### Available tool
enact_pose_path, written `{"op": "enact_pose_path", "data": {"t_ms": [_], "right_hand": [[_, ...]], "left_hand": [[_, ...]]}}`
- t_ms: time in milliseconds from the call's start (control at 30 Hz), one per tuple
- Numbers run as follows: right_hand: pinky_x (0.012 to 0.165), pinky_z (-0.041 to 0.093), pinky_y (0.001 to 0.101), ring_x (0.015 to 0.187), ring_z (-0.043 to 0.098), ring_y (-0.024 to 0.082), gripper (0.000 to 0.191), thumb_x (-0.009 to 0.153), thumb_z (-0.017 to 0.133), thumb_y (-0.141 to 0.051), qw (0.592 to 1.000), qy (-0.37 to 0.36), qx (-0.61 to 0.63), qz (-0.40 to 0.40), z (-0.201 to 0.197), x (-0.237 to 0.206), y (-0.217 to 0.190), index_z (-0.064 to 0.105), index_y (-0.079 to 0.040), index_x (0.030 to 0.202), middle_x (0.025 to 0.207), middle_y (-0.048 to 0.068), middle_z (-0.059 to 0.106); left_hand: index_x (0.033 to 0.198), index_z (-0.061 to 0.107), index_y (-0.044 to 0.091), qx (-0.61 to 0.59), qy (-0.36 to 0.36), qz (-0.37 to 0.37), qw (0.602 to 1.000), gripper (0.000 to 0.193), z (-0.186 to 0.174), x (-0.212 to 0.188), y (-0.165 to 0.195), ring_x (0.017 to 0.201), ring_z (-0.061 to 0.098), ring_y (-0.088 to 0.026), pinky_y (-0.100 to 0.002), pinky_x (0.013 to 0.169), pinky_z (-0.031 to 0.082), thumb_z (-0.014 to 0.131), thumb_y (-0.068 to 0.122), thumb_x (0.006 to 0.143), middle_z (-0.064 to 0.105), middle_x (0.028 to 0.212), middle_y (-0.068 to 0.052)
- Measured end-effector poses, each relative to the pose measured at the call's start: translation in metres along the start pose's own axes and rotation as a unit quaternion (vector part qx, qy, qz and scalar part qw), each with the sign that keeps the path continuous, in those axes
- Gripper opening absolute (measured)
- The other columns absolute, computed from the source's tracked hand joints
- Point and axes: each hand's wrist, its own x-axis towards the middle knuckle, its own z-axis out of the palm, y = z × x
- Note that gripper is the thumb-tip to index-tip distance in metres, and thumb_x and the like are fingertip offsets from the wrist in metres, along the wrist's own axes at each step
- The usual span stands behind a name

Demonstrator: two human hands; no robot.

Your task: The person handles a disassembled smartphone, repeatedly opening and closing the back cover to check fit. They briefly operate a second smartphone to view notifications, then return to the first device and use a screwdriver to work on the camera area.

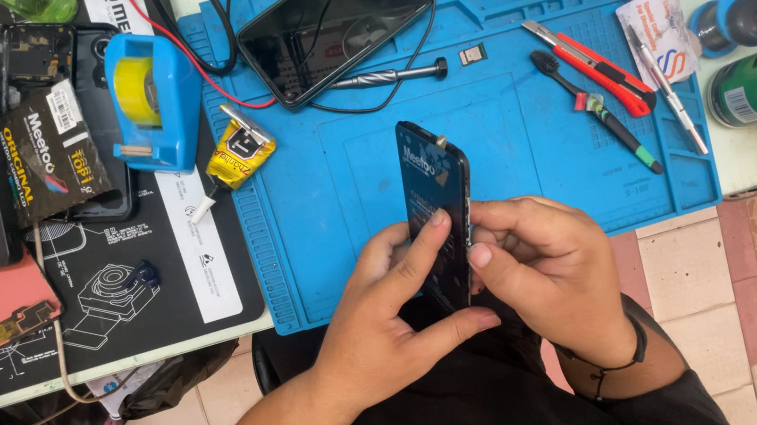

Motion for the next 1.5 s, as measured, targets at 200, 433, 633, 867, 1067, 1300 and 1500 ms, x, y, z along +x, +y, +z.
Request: {"op": "enact_pose_path", "data": {"t_ms": [200,433,633,867,1067,1300,1500], "right_hand": [[0.059,0.057,0.0208,0.070,0.068,0.008,0.032,0.094,0.068,0.003,1.000,0.004,-0.014,0.008,-0.0001,-0.0004,0.0006,0.068,0.005,0.126,0.088,0.004,0.067],[0.060,0.057,0.0209,0.072,0.068,0.008,0.032,0.094,0.067,0.003,1.000,0.004,-0.002,0.011,0.0000,-0.0003,0.0011,0.067,0.005,0.126,0.089,0.004,0.067],[0.059,0.056,0.0203,0.070,0.068,0.007,0.032,0.094,0.067,0.003,1.000,0.001,-0.011,0.012,0.0009,0.0006,-0.0001,0.068,0.005,0.126,0.088,0.004,0.067],[0.059,0.055,0.0200,0.070,0.067,0.007,0.032,0.094,0.067,0.003,1.000,0.000,-0.016,0.009,0.0033,0.0020,-0.0012,0.068,0.005,0.126,0.087,0.003,0.067],[0.058,0.056,0.0200,0.068,0.067,0.007,0.032,0.094,0.067,0.002,1.000,-0.004,-0.017,0.012,0.0031,0.0029,-0.0035,0.068,0.004,0.126,0.084,0.002,0.067],[0.058,0.056,0.0200,0.068,0.067,0.007,0.031,0.094,0.067,0.002,1.000,-0.001,-0.023,0.011,0.0037,0.0021,-0.0048,0.069,0.004,0.125,0.084,0.002,0.066],[0.059,0.056,0.0202,0.068,0.067,0.007,0.031,0.095,0.067,0.002,1.000,-0.005,-0.017,0.012,0.0037,0.0022,-0.0039,0.068,0.004,0.126,0.084,0.002,0.066]], "left_hand": [[0.159,0.043,0.015,-0.004,-0.004,-0.008,1.000,0.091,-0.0007,0.0013,-0.0004,0.126,0.063,-0.025,-0.033,0.107,0.057,0.092,0.025,0.083,0.054,0.141,-0.015],[0.158,0.044,0.014,0.008,-0.002,-0.014,1.000,0.091,-0.0004,0.0006,-0.0001,0.127,0.062,-0.025,-0.034,0.107,0.056,0.092,0.026,0.082,0.054,0.141,-0.015],[0.158,0.044,0.015,0.010,-0.002,-0.014,1.000,0.091,-0.0012,0.0002,-0.0005,0.127,0.062,-0.025,-0.034,0.107,0.056,0.092,0.026,0.082,0.054,0.141,-0.016],[0.159,0.044,0.016,0.008,-0.001,-0.015,1.000,0.091,-0.0020,-0.0003,-0.0017,0.128,0.062,-0.025,-0.034,0.107,0.056,0.092,0.027,0.083,0.053,0.143,-0.016],[0.159,0.043,0.017,0.011,-0.003,-0.009,1.000,0.091,-0.0014,0.0001,-0.0026,0.130,0.061,-0.026,-0.035,0.108,0.055,0.092,0.026,0.083,0.054,0.143,-0.016],[0.159,0.043,0.017,0.015,0.001,-0.001,1.000,0.091,-0.0016,-0.0004,-0.0021,0.129,0.061,-0.026,-0.035,0.108,0.055,0.092,0.026,0.082,0.056,0.142,-0.016],[0.159,0.043,0.017,0.016,0.003,-0.002,1.000,0.091,-0.0021,-0.0007,-0.0014,0.129,0.061,-0.027,-0.035,0.108,0.054,0.093,0.026,0.082,0.056,0.142,-0.016]]}}
